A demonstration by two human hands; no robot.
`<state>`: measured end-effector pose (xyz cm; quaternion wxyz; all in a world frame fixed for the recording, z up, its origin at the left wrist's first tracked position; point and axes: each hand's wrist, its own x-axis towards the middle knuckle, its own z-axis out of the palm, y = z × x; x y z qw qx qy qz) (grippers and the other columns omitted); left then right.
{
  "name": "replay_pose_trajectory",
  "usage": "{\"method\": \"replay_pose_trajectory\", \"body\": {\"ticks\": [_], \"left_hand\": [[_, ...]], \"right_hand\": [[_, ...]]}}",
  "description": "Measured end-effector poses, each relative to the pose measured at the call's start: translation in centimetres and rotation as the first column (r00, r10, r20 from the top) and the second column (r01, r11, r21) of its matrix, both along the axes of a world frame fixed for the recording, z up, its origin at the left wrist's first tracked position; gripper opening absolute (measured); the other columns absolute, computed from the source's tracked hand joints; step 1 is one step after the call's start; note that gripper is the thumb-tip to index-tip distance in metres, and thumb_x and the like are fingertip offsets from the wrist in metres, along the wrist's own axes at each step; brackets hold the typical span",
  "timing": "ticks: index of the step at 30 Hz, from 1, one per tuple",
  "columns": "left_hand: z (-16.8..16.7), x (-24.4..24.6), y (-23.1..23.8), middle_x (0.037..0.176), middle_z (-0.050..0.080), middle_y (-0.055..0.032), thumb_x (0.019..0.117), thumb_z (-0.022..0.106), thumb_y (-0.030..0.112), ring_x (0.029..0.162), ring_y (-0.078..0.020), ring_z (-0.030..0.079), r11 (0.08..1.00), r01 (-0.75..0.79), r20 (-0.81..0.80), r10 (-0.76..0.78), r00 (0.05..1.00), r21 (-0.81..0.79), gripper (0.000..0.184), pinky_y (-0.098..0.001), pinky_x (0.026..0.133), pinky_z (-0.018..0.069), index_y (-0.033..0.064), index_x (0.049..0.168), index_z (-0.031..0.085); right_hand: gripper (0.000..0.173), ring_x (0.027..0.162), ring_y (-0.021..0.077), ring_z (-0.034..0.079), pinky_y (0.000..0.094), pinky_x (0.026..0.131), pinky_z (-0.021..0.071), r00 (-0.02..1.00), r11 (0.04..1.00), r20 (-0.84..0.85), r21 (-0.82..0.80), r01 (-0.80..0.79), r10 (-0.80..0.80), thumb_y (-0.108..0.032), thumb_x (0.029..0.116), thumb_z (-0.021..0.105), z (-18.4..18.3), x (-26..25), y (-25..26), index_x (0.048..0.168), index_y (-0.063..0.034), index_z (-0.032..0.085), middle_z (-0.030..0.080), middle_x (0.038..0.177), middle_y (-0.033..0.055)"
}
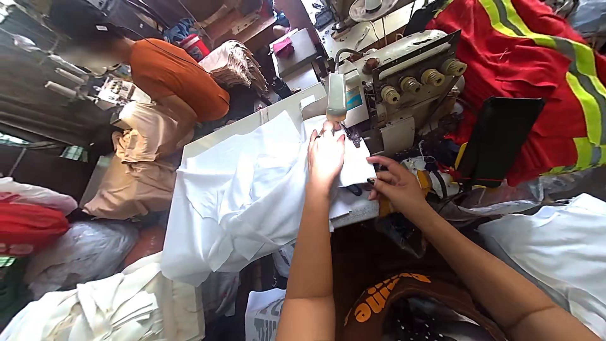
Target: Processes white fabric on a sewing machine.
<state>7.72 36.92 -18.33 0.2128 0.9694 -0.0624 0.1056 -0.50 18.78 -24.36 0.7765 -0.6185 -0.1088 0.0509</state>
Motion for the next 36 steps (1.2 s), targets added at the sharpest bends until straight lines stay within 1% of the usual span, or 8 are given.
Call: {"method": "replay_pose_trajectory", "body": {"ticks": [4, 12, 16, 19, 24, 29, 32, 36], "left_hand": [[-0.6, 3.7, 1.4, 0.119, 0.071, -0.0193, 0.1054, 0.052, 0.022, 0.120, -0.0314, 0.066, 0.995, -0.054, 0.071, 0.049, 0.996, 0.078, 0.036, -0.0523, 0.117, 0.0374, -0.0013, 0.132, 0.059], [0.3, 3.6, 3.8, 0.136, 0.061, -0.0254, 0.1078, 0.048, 0.018, 0.126, -0.0406, 0.059, 0.907, -0.402, -0.105, 0.391, 0.915, -0.124, 0.037, -0.0570, 0.106, 0.0467, 0.0003, 0.139, 0.058], [-1.7, -4.5, 4.3, 0.128, 0.064, -0.0219, 0.1097, 0.044, 0.015, 0.116, -0.0318, 0.065, 0.900, -0.310, 0.351, 0.410, 0.842, -0.306, 0.031, -0.0462, 0.100, 0.0533, -0.0030, 0.130, 0.059], [-2.1, -9.2, 3.4, 0.118, 0.065, -0.0175, 0.1082, 0.044, 0.009, 0.106, -0.0174, 0.064, 0.883, -0.208, 0.561, 0.433, 0.706, -0.420, 0.028, -0.0311, 0.095, 0.0525, -0.0067, 0.126, 0.058], [-1.4, -12.1, 8.6, 0.117, 0.067, -0.0174, 0.1071, 0.050, 0.015, 0.112, -0.0246, 0.065, 0.984, -0.089, 0.587, 0.165, 0.793, -0.156, 0.025, -0.0399, 0.100, 0.0522, -0.0036, 0.119, 0.063], [-4.2, -11.3, 17.6, 0.140, 0.054, -0.0337, 0.0900, 0.076, 0.045, 0.133, -0.0542, 0.047, 0.803, -0.594, 0.009, 0.594, 0.804, 0.044, 0.081, -0.0728, 0.109, 0.0322, -0.0028, 0.149, 0.046], [-4.1, -11.0, 19.5, 0.123, 0.065, -0.0317, 0.0967, 0.070, 0.038, 0.117, -0.0510, 0.060, 0.787, -0.599, -0.108, 0.615, 0.782, 0.145, 0.053, -0.0693, 0.100, 0.0433, -0.0058, 0.126, 0.065], [-0.5, -12.7, 21.9, 0.121, 0.065, -0.0306, 0.1015, 0.062, 0.026, 0.114, -0.0512, 0.062, 0.710, -0.701, 0.180, 0.683, 0.708, 0.068, 0.037, -0.0703, 0.098, 0.0448, -0.0040, 0.121, 0.067]], "right_hand": [[0.030, 0.064, 0.0072, 0.068, 0.0237, 0.059, 0.0588, 0.981, 0.978, 0.168, -0.168, 0.123, -0.095, -0.005, 0.1023, 0.055, -0.2, 2.4, 1.0, 0.127, -0.0098, 0.071, 0.077, 0.094, 0.0033], [0.038, 0.060, 0.0099, 0.064, 0.0291, 0.059, 0.0575, 0.954, 0.868, 0.283, -0.445, 0.222, -0.099, -0.010, 0.1062, 0.046, 0.2, 2.1, 1.0, 0.135, -0.0201, 0.069, 0.068, 0.075, 0.0026], [0.026, 0.074, 0.0148, 0.069, 0.0340, 0.065, 0.0612, 0.889, 0.852, 0.456, -0.448, 0.271, -0.043, -0.004, 0.1007, 0.057, 2.7, 2.3, 1.9, 0.120, -0.0100, 0.074, 0.072, 0.109, 0.0085], [0.042, 0.079, 0.0180, 0.070, 0.0360, 0.067, 0.0607, 0.866, 0.865, 0.494, -0.466, 0.187, 0.079, -0.002, 0.0962, 0.062, 4.2, 3.3, 3.9, 0.138, -0.0070, 0.063, 0.062, 0.140, 0.0131], [0.014, 0.080, 0.0238, 0.069, 0.0445, 0.074, 0.0604, 0.839, 0.833, 0.496, -0.545, 0.100, 0.224, -0.008, 0.0963, 0.068, 3.9, 2.5, 4.4, 0.107, -0.0023, 0.074, 0.069, 0.100, 0.0136], [0.017, 0.099, 0.0379, 0.070, 0.0606, 0.083, 0.0557, 0.900, 0.607, 0.425, -0.742, 0.284, 0.100, -0.013, 0.1020, 0.062, 1.7, 1.6, -0.7, 0.105, 0.0010, 0.071, 0.070, 0.112, 0.0198], [0.020, 0.092, 0.0411, 0.069, 0.0635, 0.081, 0.0539, 0.953, 0.584, 0.297, -0.783, 0.212, 0.052, -0.015, 0.1036, 0.060, 1.6, 0.8, -0.8, 0.104, 0.0032, 0.069, 0.069, 0.102, 0.0230], [0.026, 0.074, 0.0247, 0.069, 0.0463, 0.073, 0.0596, 0.903, 0.684, 0.074, -0.679, -0.266, 0.424, -0.022, 0.1038, 0.057, 0.7, -4.7, 1.9, 0.104, 0.0000, 0.069, 0.070, 0.088, 0.0142]]}}
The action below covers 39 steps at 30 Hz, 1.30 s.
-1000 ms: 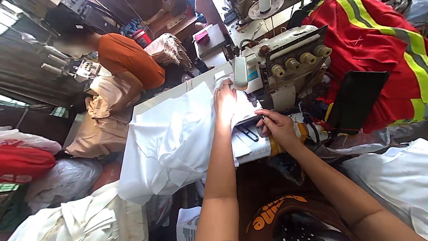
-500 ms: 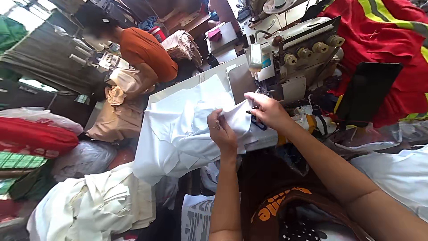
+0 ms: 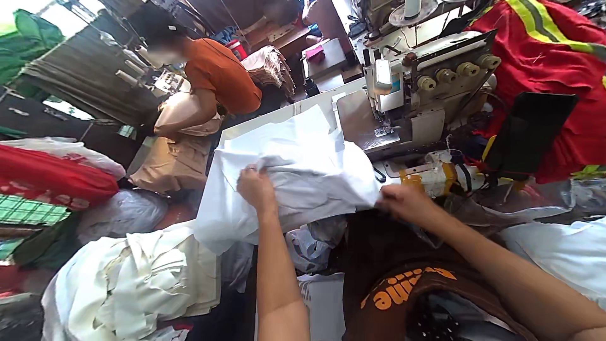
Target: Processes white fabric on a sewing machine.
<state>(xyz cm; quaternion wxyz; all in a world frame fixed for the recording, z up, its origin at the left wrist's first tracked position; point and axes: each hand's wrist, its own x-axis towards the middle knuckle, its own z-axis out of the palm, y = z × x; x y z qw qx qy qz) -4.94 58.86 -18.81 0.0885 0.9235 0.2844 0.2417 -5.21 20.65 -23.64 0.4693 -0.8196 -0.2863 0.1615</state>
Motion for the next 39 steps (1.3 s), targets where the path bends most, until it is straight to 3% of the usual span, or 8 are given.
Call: {"method": "replay_pose_trajectory", "body": {"ticks": [6, 11, 16, 22, 25, 28, 31, 39], "left_hand": [[0.6, -2.0, 0.3, 0.138, 0.050, -0.0377, 0.0891, 0.063, -0.006, 0.124, -0.0600, 0.049, 0.995, 0.030, -0.231, -0.007, 0.973, 0.093, 0.051, -0.0759, 0.099, 0.0384, -0.0048, 0.140, 0.056], [-5.8, 0.0, -5.7, 0.130, 0.066, -0.0207, 0.0925, 0.074, 0.019, 0.127, -0.0366, 0.059, 0.703, 0.677, -0.045, -0.700, 0.713, -0.217, 0.037, -0.0552, 0.109, 0.0463, 0.0009, 0.125, 0.070], [-8.5, 2.6, -7.6, 0.104, 0.070, -0.0149, 0.0885, 0.076, 0.008, 0.107, -0.0300, 0.064, 0.662, 0.658, 0.228, -0.621, 0.750, -0.359, 0.007, -0.0493, 0.097, 0.0507, 0.0018, 0.091, 0.075], [-4.7, 0.5, -5.4, 0.129, 0.067, -0.0118, 0.1030, 0.052, 0.003, 0.128, -0.0236, 0.061, 0.412, 0.837, 0.703, -0.469, 0.534, -0.361, 0.010, -0.0449, 0.109, 0.0498, 0.0010, 0.110, 0.059], [-3.2, -1.2, -4.5, 0.101, 0.062, 0.0008, 0.1065, 0.052, 0.012, 0.090, -0.0044, 0.062, 0.598, 0.711, 0.653, -0.376, 0.657, -0.371, 0.014, -0.0267, 0.083, 0.0549, 0.0076, 0.119, 0.055], [-4.3, -1.6, -3.9, 0.089, 0.063, -0.0120, 0.1074, 0.052, 0.018, 0.076, -0.0204, 0.062, 0.857, 0.462, 0.407, -0.348, 0.845, -0.227, 0.020, -0.0395, 0.071, 0.0546, 0.0007, 0.118, 0.057], [-6.6, -1.8, -4.8, 0.095, 0.070, -0.0264, 0.1077, 0.050, 0.027, 0.088, -0.0480, 0.070, 0.952, 0.202, -0.060, -0.221, 0.974, -0.230, 0.032, -0.0683, 0.075, 0.0522, 0.0004, 0.122, 0.063], [-8.7, -1.7, -5.2, 0.093, 0.070, -0.0251, 0.1069, 0.050, 0.028, 0.085, -0.0458, 0.070, 0.983, 0.138, -0.057, -0.146, 0.988, -0.124, 0.033, -0.0645, 0.069, 0.0523, 0.0000, 0.116, 0.065]], "right_hand": [[0.020, 0.094, 0.0374, 0.070, 0.0640, 0.086, 0.0521, 0.643, 0.626, -0.096, -0.157, -0.764, 0.760, -0.016, 0.1031, 0.060, -0.5, -4.1, 5.0, 0.109, -0.0034, 0.075, 0.073, 0.098, 0.0179], [0.018, 0.100, 0.0329, 0.069, 0.0544, 0.091, 0.0552, 0.939, 0.951, 0.151, -0.030, -0.309, 0.310, -0.011, 0.1004, 0.059, 0.3, 0.3, 8.9, 0.108, -0.0010, 0.072, 0.070, 0.104, 0.0180], [0.031, 0.114, 0.0440, 0.061, 0.0614, 0.097, 0.0500, 0.935, 0.983, 0.302, 0.056, 0.175, -0.184, 0.000, 0.0843, 0.075, -1.8, 3.4, 12.8, 0.115, -0.0012, 0.069, 0.062, 0.120, 0.0262], [0.042, 0.105, 0.0284, 0.068, 0.0482, 0.094, 0.0563, 0.953, 0.942, 0.165, 0.268, 0.204, -0.254, 0.005, 0.0902, 0.067, -3.4, 4.2, 13.6, 0.132, -0.0007, 0.061, 0.069, 0.114, 0.0168], [0.028, 0.080, 0.0136, 0.067, 0.0341, 0.078, 0.0569, 0.942, 0.880, -0.332, 0.432, 0.198, -0.049, 0.002, 0.0970, 0.057, -3.0, 3.5, 13.6, 0.125, 0.0015, 0.060, 0.071, 0.092, 0.0107], [0.020, 0.080, 0.0093, 0.066, 0.0301, 0.079, 0.0563, 0.850, 0.881, -0.518, 0.440, 0.175, 0.090, -0.006, 0.1017, 0.056, -2.3, 2.3, 12.6, 0.120, 0.0030, 0.060, 0.069, 0.092, 0.0079], [0.023, 0.087, 0.0087, 0.067, 0.0280, 0.083, 0.0557, 0.964, 0.952, -0.238, 0.303, -0.042, 0.119, -0.011, 0.1022, 0.056, -2.8, 1.8, 9.9, 0.118, 0.0034, 0.065, 0.071, 0.099, 0.0091], [0.012, 0.094, 0.0385, 0.066, 0.0560, 0.086, 0.0549, 0.867, 0.982, 0.498, -0.141, 0.123, -0.037, -0.002, 0.0901, 0.073, -3.9, 5.0, 1.7, 0.102, -0.0037, 0.075, 0.066, 0.094, 0.0196]]}}
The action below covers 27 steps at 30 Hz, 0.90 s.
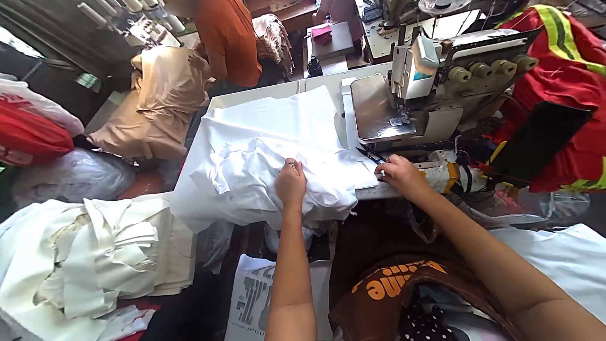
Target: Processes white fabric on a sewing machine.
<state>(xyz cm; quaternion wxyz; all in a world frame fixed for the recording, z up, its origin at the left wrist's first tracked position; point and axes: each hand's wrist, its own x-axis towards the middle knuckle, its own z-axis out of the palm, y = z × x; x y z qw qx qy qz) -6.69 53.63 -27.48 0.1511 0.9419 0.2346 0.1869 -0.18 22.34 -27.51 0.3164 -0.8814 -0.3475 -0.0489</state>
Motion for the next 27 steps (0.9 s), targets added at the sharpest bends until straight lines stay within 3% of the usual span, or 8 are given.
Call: {"method": "replay_pose_trajectory", "body": {"ticks": [5, 8, 9, 11, 12, 14, 18, 27], "left_hand": [[2.9, -0.5, -2.5, 0.132, 0.058, -0.0282, 0.0958, 0.067, 0.011, 0.123, -0.0451, 0.056, 0.981, 0.058, 0.227, -0.015, 0.974, -0.186, 0.035, -0.0616, 0.101, 0.0447, -0.0021, 0.128, 0.062], [5.7, -1.3, -5.9, 0.113, 0.070, -0.0208, 0.1056, 0.053, 0.015, 0.108, -0.0333, 0.066, 0.931, 0.250, 0.294, -0.169, 0.941, -0.264, 0.028, -0.0507, 0.098, 0.0517, -0.0049, 0.109, 0.072], [6.6, -1.3, -7.0, 0.102, 0.074, -0.0146, 0.1107, 0.042, 0.022, 0.095, -0.0240, 0.071, 0.841, 0.327, 0.259, -0.231, 0.938, -0.432, 0.041, -0.0433, 0.089, 0.0566, -0.0035, 0.105, 0.073], [7.6, -0.3, -8.3, 0.088, 0.075, -0.0082, 0.1125, 0.020, 0.042, 0.075, -0.0159, 0.073, 0.385, 0.378, 0.254, -0.335, 0.907, -0.842, 0.066, -0.0341, 0.070, 0.0619, -0.0021, 0.106, 0.068], [7.9, 0.4, -8.7, 0.086, 0.074, -0.0073, 0.1106, 0.020, 0.051, 0.073, -0.0160, 0.072, 0.154, 0.337, 0.272, -0.333, 0.903, -0.929, 0.067, -0.0343, 0.068, 0.0619, 0.0010, 0.107, 0.064], [8.6, 1.6, -8.7, 0.095, 0.073, -0.0062, 0.1101, 0.031, 0.050, 0.078, -0.0130, 0.070, -0.051, 0.272, 0.275, -0.303, 0.912, -0.961, 0.055, -0.0306, 0.072, 0.0597, 0.0066, 0.123, 0.063], [9.6, 5.3, -8.6, 0.095, 0.076, -0.0125, 0.1078, 0.046, 0.009, 0.073, -0.0159, 0.074, -0.048, 0.311, 0.315, -0.180, 0.932, -0.949, 0.020, -0.0292, 0.068, 0.0617, -0.0029, 0.121, 0.055], [8.1, 10.0, -6.7, 0.101, 0.070, -0.0175, 0.1051, 0.052, 0.005, 0.076, -0.0215, 0.072, 0.082, 0.326, 0.336, 0.276, 0.901, -0.942, 0.024, -0.0357, 0.069, 0.0623, -0.0064, 0.127, 0.053]], "right_hand": [[0.004, 0.095, 0.0384, 0.066, 0.0567, 0.087, 0.0545, 0.995, 0.998, 0.102, 0.064, -0.004, -0.003, -0.002, 0.0916, 0.071, 0.8, 0.6, 2.3, 0.095, -0.0011, 0.074, 0.065, 0.095, 0.0192], [0.005, 0.101, 0.0371, 0.067, 0.0549, 0.091, 0.0531, 0.967, 0.965, 0.247, 0.263, -0.004, -0.064, -0.003, 0.0932, 0.069, 3.9, 0.0, 5.1, 0.096, -0.0006, 0.072, 0.068, 0.103, 0.0191], [0.006, 0.104, 0.0363, 0.068, 0.0536, 0.094, 0.0534, 0.956, 0.950, 0.286, 0.312, -0.027, -0.067, -0.003, 0.0943, 0.067, 4.8, -0.3, 6.0, 0.097, 0.0000, 0.071, 0.070, 0.105, 0.0189], [0.007, 0.099, 0.0333, 0.070, 0.0493, 0.092, 0.0554, 0.948, 0.931, 0.316, 0.353, -0.095, -0.023, -0.002, 0.0972, 0.063, 6.2, -1.3, 7.4, 0.099, 0.0011, 0.069, 0.071, 0.099, 0.0173], [0.007, 0.094, 0.0317, 0.070, 0.0479, 0.089, 0.0570, 0.948, 0.923, 0.319, 0.361, -0.134, 0.013, -0.001, 0.0971, 0.062, 6.6, -2.0, 7.9, 0.099, 0.0013, 0.069, 0.070, 0.095, 0.0166], [0.011, 0.092, 0.0297, 0.071, 0.0463, 0.087, 0.0581, 0.943, 0.902, 0.317, 0.370, -0.222, 0.102, 0.002, 0.0966, 0.060, 6.8, -3.7, 8.5, 0.100, 0.0012, 0.070, 0.071, 0.093, 0.0154], [0.017, 0.093, 0.0252, 0.071, 0.0431, 0.089, 0.0580, 0.906, 0.859, 0.205, 0.297, -0.418, 0.370, -0.002, 0.1022, 0.054, 6.2, -7.8, 7.3, 0.108, -0.0038, 0.069, 0.072, 0.096, 0.0114], [0.020, 0.096, 0.0320, 0.073, 0.0466, 0.089, 0.0584, 0.525, 0.585, -0.313, 0.136, -0.800, 0.791, 0.004, 0.0992, 0.056, 5.2, -12.7, -1.3, 0.113, -0.0002, 0.070, 0.073, 0.101, 0.0173]]}}
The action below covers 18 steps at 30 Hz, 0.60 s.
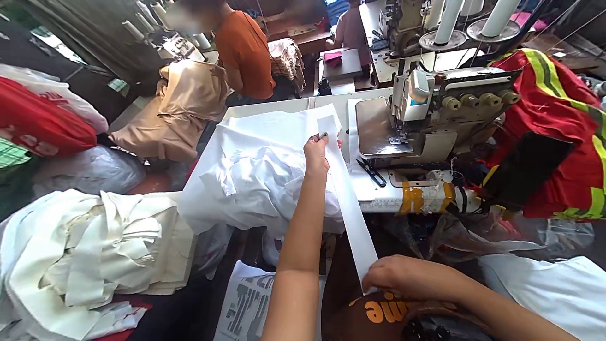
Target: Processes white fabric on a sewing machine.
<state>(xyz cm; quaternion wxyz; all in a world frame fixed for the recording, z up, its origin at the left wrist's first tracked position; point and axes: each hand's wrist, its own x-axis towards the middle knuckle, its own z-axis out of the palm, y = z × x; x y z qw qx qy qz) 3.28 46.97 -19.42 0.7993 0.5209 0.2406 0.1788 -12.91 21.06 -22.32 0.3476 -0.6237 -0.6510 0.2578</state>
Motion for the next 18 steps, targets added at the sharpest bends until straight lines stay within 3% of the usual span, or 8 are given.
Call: {"method": "replay_pose_trajectory", "body": {"ticks": [3, 5, 6, 10, 13, 18], "left_hand": [[-0.5, -1.8, -1.1, 0.099, 0.069, -0.0150, 0.1039, 0.058, 0.010, 0.078, -0.0197, 0.072, 0.976, -0.057, 0.102, 0.036, 0.994, 0.208, 0.022, -0.0381, 0.072, 0.0633, -0.0061, 0.119, 0.059], [-0.6, -4.9, -2.9, 0.107, 0.069, -0.0101, 0.1022, 0.062, 0.015, 0.091, -0.0133, 0.068, 0.905, -0.025, 0.174, -0.054, 0.983, 0.425, 0.026, -0.0350, 0.084, 0.0584, -0.0018, 0.123, 0.061], [-0.3, -6.4, -4.1, 0.111, 0.070, -0.0080, 0.1006, 0.064, 0.014, 0.097, -0.0112, 0.068, 0.888, -0.001, 0.196, -0.100, 0.976, 0.461, 0.029, -0.0339, 0.089, 0.0574, -0.0003, 0.126, 0.061], [2.0, -11.7, -8.8, 0.107, 0.074, -0.0048, 0.0925, 0.067, -0.004, 0.094, -0.0111, 0.071, 0.959, 0.155, 0.257, -0.216, 0.942, 0.238, 0.033, -0.0319, 0.086, 0.0603, 0.0004, 0.126, 0.064], [2.0, -13.9, -10.1, 0.103, 0.075, -0.0068, 0.0922, 0.062, -0.008, 0.091, -0.0121, 0.072, 0.955, 0.273, 0.355, -0.297, 0.886, 0.117, 0.030, -0.0319, 0.084, 0.0609, -0.0014, 0.121, 0.068], [1.6, -14.6, -10.3, 0.105, 0.076, -0.0105, 0.0912, 0.061, -0.011, 0.094, -0.0135, 0.073, 0.935, 0.348, 0.381, -0.345, 0.858, 0.065, 0.030, -0.0324, 0.087, 0.0606, -0.0050, 0.119, 0.069]], "right_hand": [[0.012, 0.093, 0.0268, 0.073, 0.0441, 0.086, 0.0595, 0.992, 0.996, 0.103, 0.058, 0.066, -0.072, -0.005, 0.0992, 0.061, 1.4, 0.9, -0.8, 0.101, -0.0040, 0.073, 0.074, 0.094, 0.0115], [0.013, 0.090, 0.0211, 0.072, 0.0394, 0.084, 0.0603, 0.946, 0.947, 0.184, 0.229, 0.224, -0.268, -0.013, 0.1006, 0.062, 2.9, 1.9, -0.5, 0.097, -0.0082, 0.073, 0.073, 0.091, 0.0065], [0.014, 0.093, 0.0198, 0.071, 0.0379, 0.084, 0.0599, 0.912, 0.905, 0.183, 0.298, 0.304, -0.367, -0.013, 0.1018, 0.060, 4.1, 2.7, -0.2, 0.099, -0.0083, 0.073, 0.072, 0.094, 0.0065], [0.017, 0.097, 0.0095, 0.068, 0.0248, 0.086, 0.0578, 0.707, 0.609, 0.009, 0.515, 0.603, -0.707, -0.009, 0.1016, 0.058, 7.6, 5.7, 0.9, 0.105, -0.0067, 0.075, 0.071, 0.105, 0.0053], [0.013, 0.096, 0.0067, 0.066, 0.0220, 0.082, 0.0576, 0.555, 0.399, -0.121, 0.572, 0.717, -0.823, -0.008, 0.0973, 0.065, 8.7, 6.6, 0.9, 0.103, -0.0057, 0.076, 0.069, 0.103, 0.0032], [0.008, 0.091, 0.0051, 0.068, 0.0187, 0.077, 0.0588, 0.484, 0.319, -0.162, 0.570, 0.757, -0.860, -0.007, 0.0929, 0.071, 8.0, 6.3, 0.6, 0.100, -0.0044, 0.074, 0.070, 0.102, 0.0039]]}}
